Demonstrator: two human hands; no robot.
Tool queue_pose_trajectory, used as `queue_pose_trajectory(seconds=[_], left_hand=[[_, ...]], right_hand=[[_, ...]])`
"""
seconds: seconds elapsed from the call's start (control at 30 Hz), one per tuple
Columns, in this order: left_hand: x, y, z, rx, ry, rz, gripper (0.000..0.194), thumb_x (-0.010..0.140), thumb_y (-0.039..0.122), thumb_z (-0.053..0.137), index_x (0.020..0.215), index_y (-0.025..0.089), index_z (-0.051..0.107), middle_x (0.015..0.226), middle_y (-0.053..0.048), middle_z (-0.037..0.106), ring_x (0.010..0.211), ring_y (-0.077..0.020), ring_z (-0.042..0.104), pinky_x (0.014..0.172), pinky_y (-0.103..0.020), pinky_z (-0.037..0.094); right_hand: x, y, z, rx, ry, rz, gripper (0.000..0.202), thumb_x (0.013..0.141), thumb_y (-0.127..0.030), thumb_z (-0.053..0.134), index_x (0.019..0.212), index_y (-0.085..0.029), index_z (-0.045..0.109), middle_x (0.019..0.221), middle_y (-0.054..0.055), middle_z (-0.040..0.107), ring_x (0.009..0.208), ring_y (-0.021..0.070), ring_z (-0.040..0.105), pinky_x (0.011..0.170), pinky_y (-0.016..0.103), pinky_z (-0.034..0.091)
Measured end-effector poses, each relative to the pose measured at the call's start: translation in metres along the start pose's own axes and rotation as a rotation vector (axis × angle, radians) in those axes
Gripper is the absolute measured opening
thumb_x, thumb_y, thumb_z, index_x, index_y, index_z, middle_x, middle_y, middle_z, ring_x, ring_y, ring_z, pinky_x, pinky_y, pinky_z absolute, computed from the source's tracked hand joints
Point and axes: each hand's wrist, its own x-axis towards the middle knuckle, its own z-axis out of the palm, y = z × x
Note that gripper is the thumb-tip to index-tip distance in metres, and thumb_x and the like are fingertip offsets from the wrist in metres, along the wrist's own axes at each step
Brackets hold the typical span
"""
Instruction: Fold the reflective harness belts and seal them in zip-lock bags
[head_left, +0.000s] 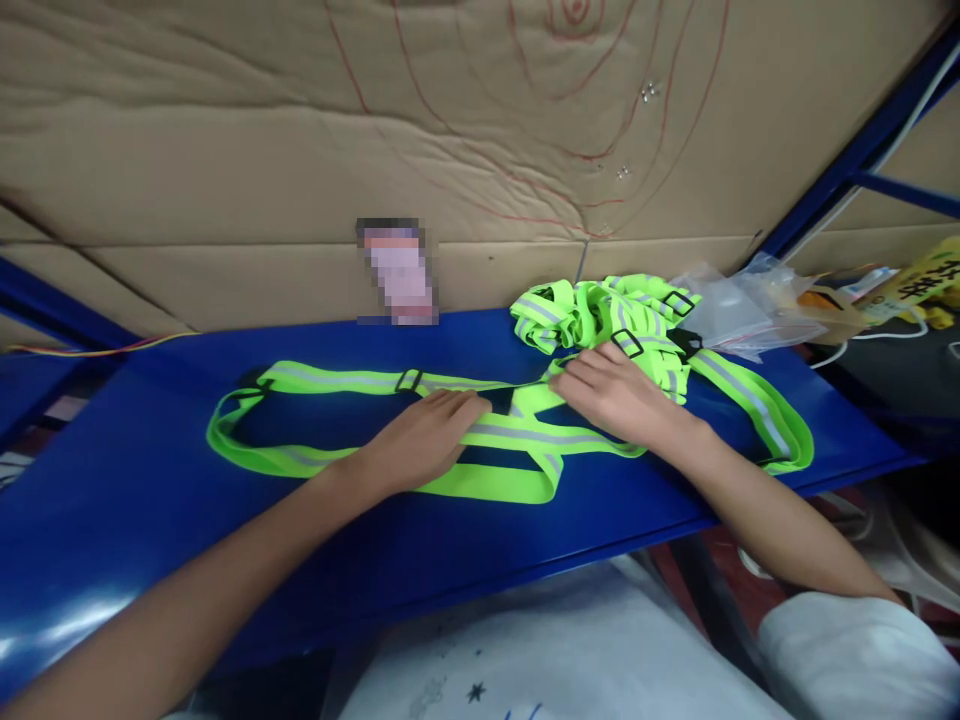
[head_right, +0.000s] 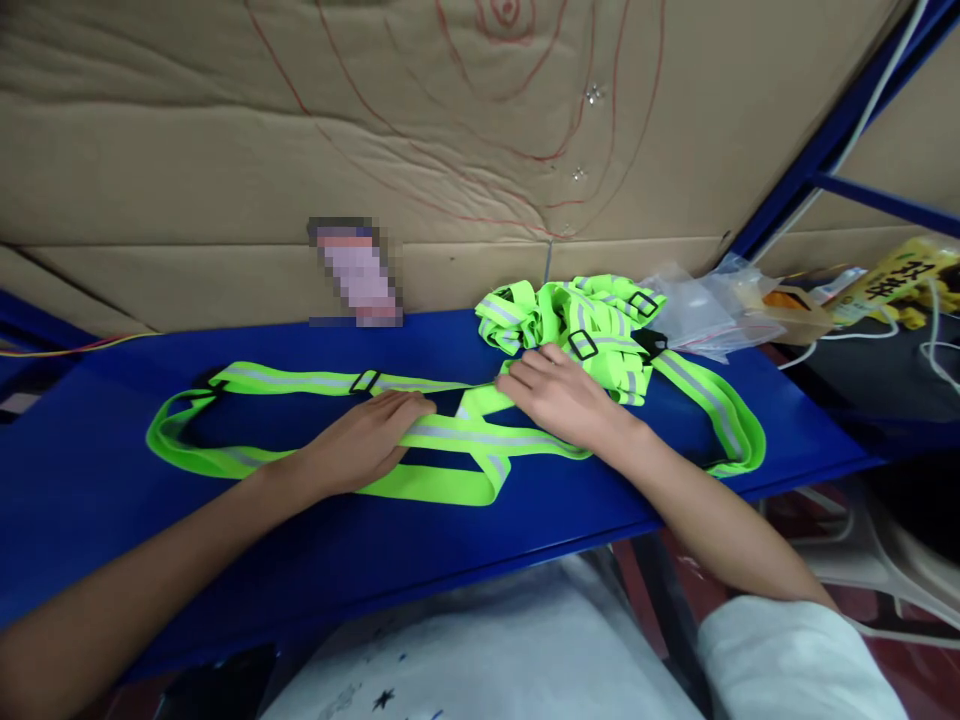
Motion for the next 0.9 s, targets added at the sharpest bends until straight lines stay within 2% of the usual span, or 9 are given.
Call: queue_pose_trajectory(seconds=[0.1, 0.17, 0.23, 0.33, 0.47, 0.57, 0.63, 0.77, 0.9], left_hand=[[0.002, 0.002, -0.001, 0.045, -0.022, 0.002, 0.050, 0.079, -0.003, 0.048, 0.124, 0.016, 0.058, 0.115, -0.013, 0.070, 0.112, -0.0287, 0.067, 0.103, -0.042, 0.052], [0.002, 0.002, 0.001, 0.060, -0.034, 0.007, 0.050, 0.079, -0.003, 0.049, 0.125, 0.015, 0.058, 0.117, -0.014, 0.069, 0.113, -0.0293, 0.066, 0.104, -0.043, 0.051], [0.003, 0.001, 0.003, 0.072, -0.049, 0.010, 0.049, 0.080, -0.003, 0.048, 0.124, 0.014, 0.059, 0.119, -0.014, 0.069, 0.115, -0.0295, 0.065, 0.106, -0.043, 0.050], [0.002, 0.000, 0.003, 0.049, -0.056, 0.022, 0.046, 0.081, -0.003, 0.048, 0.123, 0.014, 0.060, 0.120, -0.014, 0.068, 0.118, -0.0293, 0.063, 0.106, -0.042, 0.049], [0.001, 0.001, -0.002, -0.017, -0.089, 0.059, 0.042, 0.084, 0.000, 0.048, 0.121, 0.013, 0.062, 0.118, -0.015, 0.066, 0.114, -0.0304, 0.061, 0.103, -0.045, 0.051], [0.001, 0.004, -0.004, -0.039, -0.127, 0.088, 0.034, 0.093, 0.013, 0.050, 0.124, 0.017, 0.064, 0.119, -0.014, 0.063, 0.113, -0.0316, 0.060, 0.103, -0.051, 0.050], [0.000, 0.007, -0.004, -0.053, -0.134, 0.096, 0.038, 0.095, 0.027, 0.058, 0.133, 0.021, 0.063, 0.129, -0.014, 0.060, 0.120, -0.0339, 0.057, 0.107, -0.055, 0.048], [-0.002, 0.011, 0.001, -0.093, -0.155, 0.056, 0.077, 0.086, 0.059, 0.072, 0.154, 0.031, 0.049, 0.158, -0.014, 0.044, 0.146, -0.0410, 0.040, 0.121, -0.064, 0.033], [-0.008, 0.009, 0.003, -0.223, -0.257, -0.026, 0.109, 0.072, 0.088, 0.065, 0.162, 0.035, 0.034, 0.173, -0.011, 0.024, 0.159, -0.0450, 0.019, 0.127, -0.066, 0.024]], right_hand=[[-0.009, 0.010, -0.003, -0.046, 0.081, 0.005, 0.037, 0.109, -0.023, 0.044, 0.143, -0.016, 0.057, 0.101, 0.009, 0.069, 0.096, 0.0237, 0.054, 0.086, 0.036, 0.033], [-0.016, 0.013, -0.002, 0.007, 0.081, -0.030, 0.032, 0.107, -0.030, 0.051, 0.133, -0.017, 0.063, 0.101, 0.008, 0.070, 0.095, 0.0226, 0.055, 0.086, 0.035, 0.034], [-0.022, 0.013, 0.001, 0.007, 0.078, -0.050, 0.019, 0.106, -0.026, 0.053, 0.107, -0.017, 0.069, 0.092, 0.006, 0.068, 0.089, 0.0205, 0.055, 0.083, 0.034, 0.035], [-0.026, 0.009, 0.007, -0.115, 0.201, -0.040, 0.023, 0.103, -0.017, 0.050, 0.082, -0.019, 0.060, 0.074, 0.002, 0.060, 0.075, 0.0181, 0.051, 0.075, 0.034, 0.033], [-0.027, 0.002, 0.015, -0.136, 0.534, 0.057, 0.024, 0.101, -0.014, 0.049, 0.078, -0.020, 0.050, 0.066, -0.001, 0.055, 0.058, 0.0147, 0.041, 0.063, 0.031, 0.030], [-0.026, -0.003, 0.021, -0.094, 0.635, 0.160, 0.017, 0.098, -0.007, 0.043, 0.091, -0.018, 0.054, 0.067, -0.001, 0.058, 0.056, 0.0140, 0.043, 0.061, 0.030, 0.033], [-0.024, -0.005, 0.021, -0.076, 0.565, 0.132, 0.015, 0.101, -0.013, 0.044, 0.107, -0.015, 0.058, 0.076, 0.001, 0.065, 0.063, 0.0150, 0.054, 0.063, 0.029, 0.037], [-0.027, -0.010, 0.012, -0.008, 0.148, -0.044, 0.038, 0.105, -0.039, 0.054, 0.138, -0.019, 0.055, 0.101, 0.005, 0.071, 0.083, 0.0199, 0.065, 0.073, 0.033, 0.045], [-0.053, -0.020, -0.001, 0.103, -0.057, -0.047, 0.043, 0.102, -0.016, 0.053, 0.144, -0.025, 0.057, 0.127, 0.010, 0.067, 0.102, 0.0232, 0.067, 0.087, 0.039, 0.047]])
